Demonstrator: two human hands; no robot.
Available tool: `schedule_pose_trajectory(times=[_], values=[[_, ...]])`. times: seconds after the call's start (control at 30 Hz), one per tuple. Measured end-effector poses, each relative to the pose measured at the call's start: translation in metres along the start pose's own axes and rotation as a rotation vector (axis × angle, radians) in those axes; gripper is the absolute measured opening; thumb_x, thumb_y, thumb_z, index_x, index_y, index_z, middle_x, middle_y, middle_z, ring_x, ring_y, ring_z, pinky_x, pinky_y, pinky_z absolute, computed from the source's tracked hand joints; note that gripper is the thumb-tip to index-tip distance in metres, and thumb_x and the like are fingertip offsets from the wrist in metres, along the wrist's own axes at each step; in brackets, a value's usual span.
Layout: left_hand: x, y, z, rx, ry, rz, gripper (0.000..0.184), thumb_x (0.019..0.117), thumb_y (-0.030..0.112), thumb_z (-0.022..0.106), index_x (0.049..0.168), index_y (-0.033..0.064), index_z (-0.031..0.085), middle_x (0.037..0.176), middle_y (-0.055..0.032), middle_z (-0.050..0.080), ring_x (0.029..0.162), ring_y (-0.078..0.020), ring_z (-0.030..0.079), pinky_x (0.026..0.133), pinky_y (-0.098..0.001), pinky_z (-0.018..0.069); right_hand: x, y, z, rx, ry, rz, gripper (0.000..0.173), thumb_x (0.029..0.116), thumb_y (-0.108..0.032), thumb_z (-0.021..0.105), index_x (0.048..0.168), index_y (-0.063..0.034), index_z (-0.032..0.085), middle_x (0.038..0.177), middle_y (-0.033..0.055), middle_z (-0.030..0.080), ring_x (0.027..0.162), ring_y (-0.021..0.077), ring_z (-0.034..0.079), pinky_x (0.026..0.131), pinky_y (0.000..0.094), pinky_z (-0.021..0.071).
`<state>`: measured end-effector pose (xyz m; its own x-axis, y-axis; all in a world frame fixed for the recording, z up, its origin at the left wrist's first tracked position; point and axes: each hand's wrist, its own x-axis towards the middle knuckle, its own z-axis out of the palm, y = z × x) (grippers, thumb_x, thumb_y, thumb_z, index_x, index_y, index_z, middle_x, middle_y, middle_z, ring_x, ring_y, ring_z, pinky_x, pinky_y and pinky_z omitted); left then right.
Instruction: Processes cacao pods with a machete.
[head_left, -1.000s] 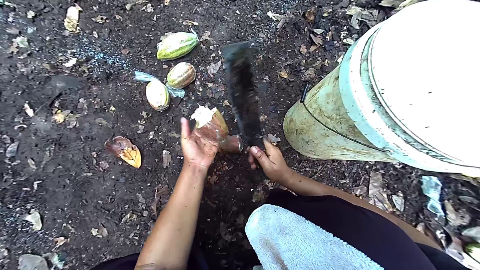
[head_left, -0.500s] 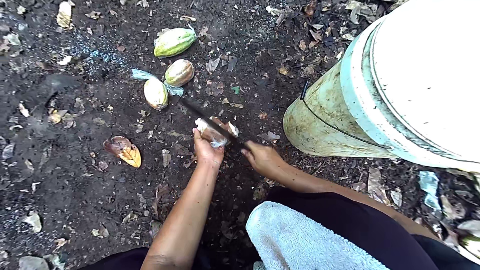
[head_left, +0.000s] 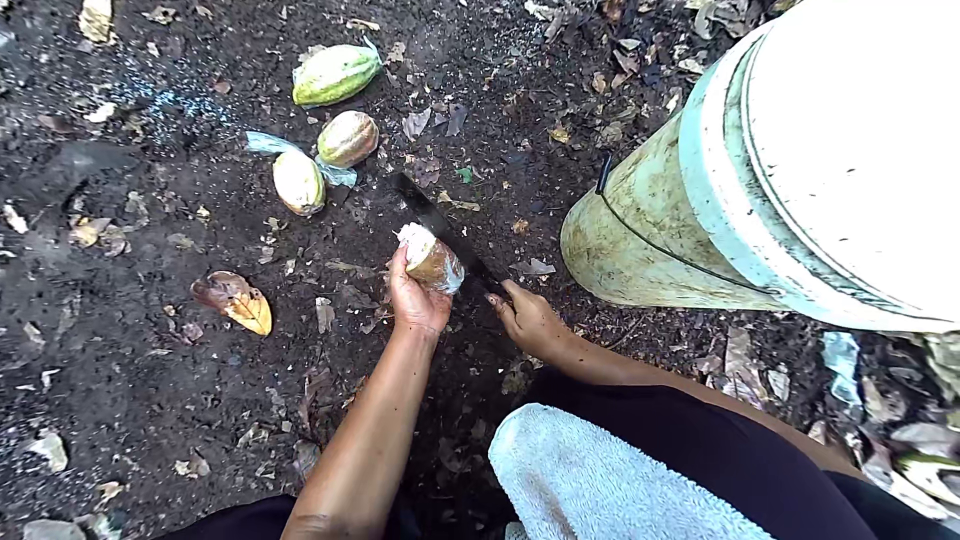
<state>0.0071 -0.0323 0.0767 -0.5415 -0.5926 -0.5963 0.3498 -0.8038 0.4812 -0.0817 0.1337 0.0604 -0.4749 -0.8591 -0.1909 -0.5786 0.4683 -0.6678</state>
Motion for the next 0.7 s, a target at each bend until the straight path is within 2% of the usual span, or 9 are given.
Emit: schedule_pose_trajectory(times=[0.1, 0.23, 0.3, 0.4, 0.5, 0.6, 0.7], values=[[-0.004, -0.003, 0.0, -0.029, -0.084, -0.004, 0.039, 0.1064, 0.041, 0.032, 0.117, 0.0158, 0.059, 0.109, -0.008, 0.067, 0.101, -0.0218, 0.067, 0.085, -0.0419, 0.0571, -0.003, -0.003, -0.001, 0.009, 0.035, 0.027, 0.045, 0.1092, -0.032, 0.041, 0.122, 0.0053, 0.063, 0.093, 0.0216, 0.071, 0.084, 0.0353, 0.072, 0.079, 0.0512, 0.0574], [-0.007, -0.007, -0.001, -0.08, -0.144, 0.025, 0.034, 0.1046, 0.032, 0.029, 0.114, 0.0156, 0.057, 0.105, -0.007, 0.067, 0.098, -0.02, 0.068, 0.085, -0.0398, 0.0571, -0.005, -0.007, -0.001, 0.154, -0.029, 0.107, 0.044, 0.1103, -0.033, 0.04, 0.123, 0.0045, 0.06, 0.082, 0.0138, 0.067, 0.073, 0.0241, 0.069, 0.074, 0.0414, 0.0582], [-0.006, -0.009, -0.003, -0.103, -0.17, 0.053, 0.033, 0.1045, 0.029, 0.029, 0.119, 0.0173, 0.056, 0.107, -0.0067, 0.067, 0.099, -0.0193, 0.068, 0.085, -0.0392, 0.0574, -0.005, -0.008, -0.001, 0.223, -0.046, 0.129, 0.045, 0.1104, -0.032, 0.041, 0.126, 0.0059, 0.058, 0.081, 0.0112, 0.067, 0.07, 0.0197, 0.068, 0.073, 0.0371, 0.0584], [-0.003, -0.013, -0.009, -0.073, -0.217, 0.084, 0.044, 0.1023, 0.024, 0.03, 0.143, 0.0253, 0.048, 0.121, -0.0047, 0.064, 0.105, -0.0183, 0.066, 0.085, -0.0383, 0.0572, -0.007, -0.011, -0.002, 0.308, -0.074, 0.175, 0.045, 0.1104, -0.031, 0.042, 0.131, 0.0064, 0.055, 0.079, 0.0067, 0.065, 0.068, 0.0131, 0.066, 0.071, 0.0308, 0.058], [-0.002, -0.015, -0.01, -0.045, -0.229, 0.099, 0.05, 0.0998, 0.018, 0.033, 0.148, 0.0283, 0.041, 0.132, -0.0042, 0.061, 0.111, -0.0179, 0.065, 0.087, -0.0373, 0.0577, -0.007, -0.013, -0.004, 0.386, -0.097, 0.198, 0.044, 0.1106, -0.031, 0.041, 0.132, 0.0058, 0.053, 0.076, 0.0024, 0.061, 0.064, 0.0077, 0.062, 0.066, 0.0252, 0.0564], [-0.002, -0.019, -0.011, 0.033, -0.261, 0.145, 0.063, 0.0964, 0.015, 0.038, 0.156, 0.0318, 0.028, 0.142, -0.0026, 0.055, 0.117, -0.0162, 0.062, 0.09, -0.0357, 0.0563, -0.009, -0.014, -0.005, 0.488, -0.104, 0.226, 0.043, 0.1104, -0.031, 0.041, 0.133, 0.0048, 0.051, 0.074, -0.0003, 0.06, 0.06, 0.006, 0.062, 0.062, 0.0238, 0.0566], [-0.003, -0.024, -0.011, 0.108, -0.279, 0.172, 0.081, 0.0887, 0.01, 0.048, 0.16, 0.0348, 0.018, 0.142, -0.0032, 0.052, 0.118, -0.0165, 0.06, 0.093, -0.0372, 0.0555, -0.009, -0.017, -0.007, 0.626, -0.13, 0.297, 0.04, 0.1106, -0.031, 0.041, 0.133, 0.0017, 0.049, 0.074, -0.0023, 0.059, 0.058, 0.0062, 0.061, 0.059, 0.0237, 0.0573]])
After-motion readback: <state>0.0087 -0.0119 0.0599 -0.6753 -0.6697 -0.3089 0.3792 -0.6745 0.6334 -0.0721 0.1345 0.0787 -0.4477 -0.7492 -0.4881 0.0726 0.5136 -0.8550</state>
